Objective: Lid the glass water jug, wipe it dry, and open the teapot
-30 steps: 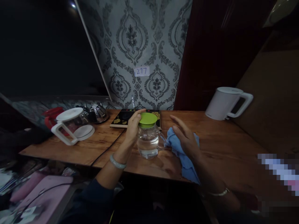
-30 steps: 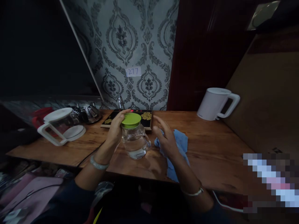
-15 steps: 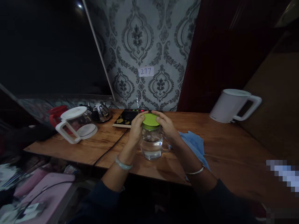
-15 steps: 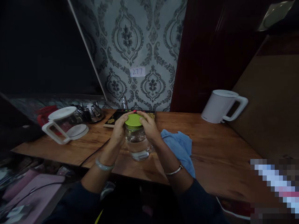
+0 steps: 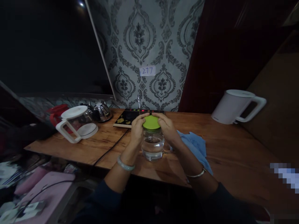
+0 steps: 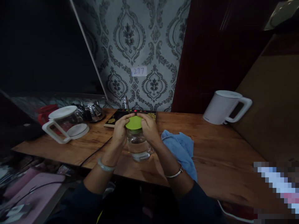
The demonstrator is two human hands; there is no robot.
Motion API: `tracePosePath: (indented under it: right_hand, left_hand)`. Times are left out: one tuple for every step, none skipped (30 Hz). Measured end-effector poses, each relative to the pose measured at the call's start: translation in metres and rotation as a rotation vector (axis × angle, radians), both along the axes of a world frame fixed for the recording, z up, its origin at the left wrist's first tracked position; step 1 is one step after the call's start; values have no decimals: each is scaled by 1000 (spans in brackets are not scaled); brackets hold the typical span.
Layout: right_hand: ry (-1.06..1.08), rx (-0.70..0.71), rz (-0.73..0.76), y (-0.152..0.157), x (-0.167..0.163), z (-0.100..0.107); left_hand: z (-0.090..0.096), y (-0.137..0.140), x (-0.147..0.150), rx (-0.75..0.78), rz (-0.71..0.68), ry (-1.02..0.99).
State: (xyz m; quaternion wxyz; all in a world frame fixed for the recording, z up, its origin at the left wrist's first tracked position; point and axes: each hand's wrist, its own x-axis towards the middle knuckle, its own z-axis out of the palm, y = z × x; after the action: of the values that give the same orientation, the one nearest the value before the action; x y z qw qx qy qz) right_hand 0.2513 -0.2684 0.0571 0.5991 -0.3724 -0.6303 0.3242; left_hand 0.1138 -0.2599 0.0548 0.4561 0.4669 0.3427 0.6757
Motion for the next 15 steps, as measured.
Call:
tracePosePath:
  right_hand:
    - [-16,21,-5,0,0,0]
    - [-27,35,-7,1,0,-1]
    - [-34,43,-8,1,0,-1]
    - [-38,45,-8,1,0,-1]
    - [-42,44,-9,1,0,-2]
    - [-46,41,-11,1,0,-2]
    - [-50,36,-13,0,1,-2]
    - [-54,32,-13,0,1,-2]
    - [-59,31,-13,0,1,-2]
    - [-61,32,-13,0,1,-2]
    - [-62,37,-14,0,1,-2]
    - [-62,42,-15,0,1,-2]
    - [-60,46,-14,0,1,-2]
    - [-57,46,-11,0,1,-3]
    - [-52,43,-7,0,1,-3]
  left_hand:
    - [-1,-1,0,-2,8,4]
    - [-2,-1,0,-2,10,4]
    - [-2,-2,1,0,11,2]
    - [-2,-2,1,2,10,-1]
    - [-2,-2,1,3,11,-2]
    - [-1,-3,1,4,12,-3]
    - [-1,-3,2,5,15,-2]
    - [0,-3,2,7,18,-4]
    - [0,-3,2,10,20,-6]
    - [0,-2,2,15,22,-8]
    - [0,-2,2,24,23,-6]
    - [0,-2,2,35,24,1]
    - [0,-2,2,46,25,10]
    - [-1,-2,2,55,25,19]
    - [-1,-2,2,62,28,25]
